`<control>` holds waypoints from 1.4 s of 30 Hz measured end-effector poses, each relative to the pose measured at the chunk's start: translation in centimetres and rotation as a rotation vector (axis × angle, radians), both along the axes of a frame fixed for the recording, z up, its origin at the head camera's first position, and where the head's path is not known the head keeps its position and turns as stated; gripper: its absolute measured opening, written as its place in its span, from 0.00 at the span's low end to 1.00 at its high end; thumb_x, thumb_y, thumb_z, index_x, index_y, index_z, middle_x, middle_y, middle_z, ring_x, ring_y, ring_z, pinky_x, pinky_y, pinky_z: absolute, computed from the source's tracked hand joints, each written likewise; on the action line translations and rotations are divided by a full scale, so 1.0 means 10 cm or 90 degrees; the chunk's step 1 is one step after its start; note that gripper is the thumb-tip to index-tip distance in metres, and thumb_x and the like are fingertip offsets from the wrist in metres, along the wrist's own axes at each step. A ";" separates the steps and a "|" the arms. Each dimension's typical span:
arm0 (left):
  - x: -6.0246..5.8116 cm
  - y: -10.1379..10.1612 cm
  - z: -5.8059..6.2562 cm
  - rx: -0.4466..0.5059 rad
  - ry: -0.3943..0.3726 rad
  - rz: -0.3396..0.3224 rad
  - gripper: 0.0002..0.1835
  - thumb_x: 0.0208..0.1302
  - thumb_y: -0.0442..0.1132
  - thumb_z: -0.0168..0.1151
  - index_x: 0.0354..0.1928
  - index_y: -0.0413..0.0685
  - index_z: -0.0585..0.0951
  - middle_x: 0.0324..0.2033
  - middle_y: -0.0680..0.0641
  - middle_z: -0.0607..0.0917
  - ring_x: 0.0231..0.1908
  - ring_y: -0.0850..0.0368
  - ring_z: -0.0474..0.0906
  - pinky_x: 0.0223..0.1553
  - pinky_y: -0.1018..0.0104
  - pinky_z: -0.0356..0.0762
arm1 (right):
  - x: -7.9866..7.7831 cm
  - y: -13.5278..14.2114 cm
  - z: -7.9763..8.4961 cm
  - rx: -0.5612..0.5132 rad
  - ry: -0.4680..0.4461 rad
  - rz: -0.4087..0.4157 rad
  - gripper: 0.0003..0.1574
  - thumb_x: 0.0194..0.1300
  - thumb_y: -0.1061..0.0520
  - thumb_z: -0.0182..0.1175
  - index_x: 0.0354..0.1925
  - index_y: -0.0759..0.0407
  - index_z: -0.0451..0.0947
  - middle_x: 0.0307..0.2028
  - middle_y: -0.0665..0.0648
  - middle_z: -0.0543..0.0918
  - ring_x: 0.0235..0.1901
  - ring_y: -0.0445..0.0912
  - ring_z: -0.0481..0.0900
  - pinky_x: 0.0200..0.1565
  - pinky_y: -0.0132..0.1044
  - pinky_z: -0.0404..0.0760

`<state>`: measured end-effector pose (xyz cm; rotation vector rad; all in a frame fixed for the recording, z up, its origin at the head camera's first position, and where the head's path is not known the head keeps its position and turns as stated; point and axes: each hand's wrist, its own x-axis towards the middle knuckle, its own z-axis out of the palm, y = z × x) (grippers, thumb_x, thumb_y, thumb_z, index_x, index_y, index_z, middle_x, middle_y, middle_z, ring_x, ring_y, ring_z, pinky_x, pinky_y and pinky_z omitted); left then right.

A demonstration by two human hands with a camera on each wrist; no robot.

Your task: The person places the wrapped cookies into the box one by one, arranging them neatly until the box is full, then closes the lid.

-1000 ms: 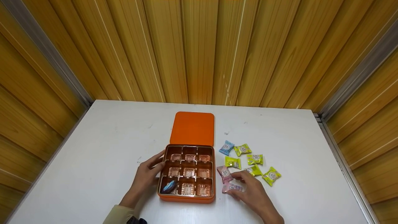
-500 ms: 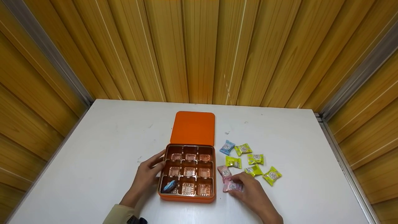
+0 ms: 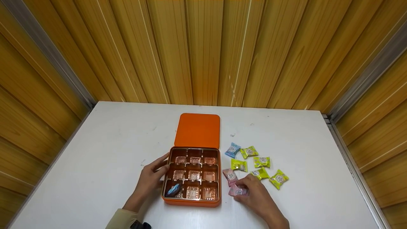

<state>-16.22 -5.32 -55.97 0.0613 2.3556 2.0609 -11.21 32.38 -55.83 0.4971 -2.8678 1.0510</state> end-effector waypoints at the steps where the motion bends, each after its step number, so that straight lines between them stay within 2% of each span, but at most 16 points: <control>1: 0.00 0.00 0.00 0.002 0.001 -0.001 0.26 0.75 0.35 0.63 0.73 0.50 0.79 0.62 0.35 0.84 0.58 0.39 0.84 0.43 0.57 0.89 | 0.00 0.00 0.00 -0.003 -0.011 -0.003 0.23 0.53 0.57 0.83 0.47 0.54 0.86 0.41 0.43 0.78 0.41 0.37 0.79 0.45 0.34 0.83; 4: 0.00 0.00 0.00 0.006 0.005 -0.003 0.26 0.75 0.35 0.63 0.73 0.50 0.79 0.61 0.35 0.84 0.58 0.38 0.84 0.44 0.56 0.88 | 0.00 -0.01 0.01 -0.011 -0.043 -0.010 0.23 0.54 0.57 0.83 0.46 0.52 0.84 0.42 0.44 0.79 0.44 0.38 0.80 0.48 0.34 0.83; 11: -0.01 0.00 0.00 -0.002 0.009 -0.003 0.26 0.75 0.35 0.63 0.73 0.50 0.79 0.61 0.35 0.84 0.57 0.39 0.84 0.44 0.57 0.88 | 0.02 -0.01 0.04 -0.044 -0.072 -0.010 0.18 0.60 0.57 0.80 0.45 0.48 0.83 0.42 0.42 0.86 0.44 0.38 0.82 0.49 0.33 0.83; 18: -0.01 0.00 0.00 0.003 -0.007 0.002 0.26 0.75 0.35 0.64 0.73 0.50 0.80 0.61 0.35 0.84 0.56 0.41 0.85 0.41 0.58 0.89 | 0.02 -0.02 0.04 -0.073 -0.108 -0.029 0.16 0.63 0.58 0.78 0.47 0.49 0.86 0.44 0.42 0.89 0.45 0.39 0.83 0.51 0.30 0.84; 25: 0.00 0.00 0.00 -0.008 0.008 0.000 0.26 0.75 0.35 0.63 0.73 0.49 0.79 0.60 0.35 0.84 0.56 0.39 0.85 0.41 0.58 0.88 | 0.04 -0.03 0.04 -0.119 -0.120 -0.055 0.15 0.62 0.61 0.77 0.47 0.53 0.86 0.46 0.47 0.89 0.48 0.41 0.85 0.52 0.30 0.84; 30: 0.00 0.00 0.00 -0.014 0.013 -0.005 0.26 0.75 0.35 0.63 0.73 0.51 0.79 0.62 0.36 0.84 0.58 0.38 0.84 0.39 0.58 0.89 | 0.06 -0.04 0.05 -0.158 -0.109 -0.053 0.15 0.62 0.59 0.77 0.47 0.53 0.86 0.46 0.48 0.89 0.49 0.40 0.86 0.52 0.30 0.84; 35: -0.01 0.00 0.00 -0.011 0.007 -0.002 0.26 0.74 0.34 0.63 0.73 0.51 0.79 0.62 0.37 0.84 0.58 0.38 0.84 0.40 0.58 0.89 | 0.07 -0.07 0.05 -0.182 -0.069 -0.037 0.16 0.61 0.60 0.77 0.47 0.53 0.86 0.44 0.47 0.90 0.47 0.39 0.86 0.52 0.29 0.84; 40: -0.01 0.00 0.00 -0.013 0.002 0.001 0.26 0.74 0.35 0.63 0.73 0.51 0.79 0.63 0.36 0.83 0.59 0.37 0.83 0.42 0.56 0.89 | 0.06 -0.12 0.09 -0.189 -0.026 -0.039 0.16 0.60 0.64 0.77 0.45 0.52 0.86 0.44 0.47 0.90 0.45 0.39 0.86 0.50 0.28 0.84; 42: -0.01 0.00 0.00 -0.015 0.001 0.004 0.26 0.74 0.35 0.64 0.73 0.51 0.79 0.63 0.37 0.83 0.59 0.37 0.83 0.43 0.56 0.89 | 0.05 -0.15 0.13 -0.183 -0.029 -0.048 0.16 0.61 0.63 0.77 0.45 0.52 0.86 0.43 0.46 0.90 0.45 0.39 0.86 0.50 0.28 0.84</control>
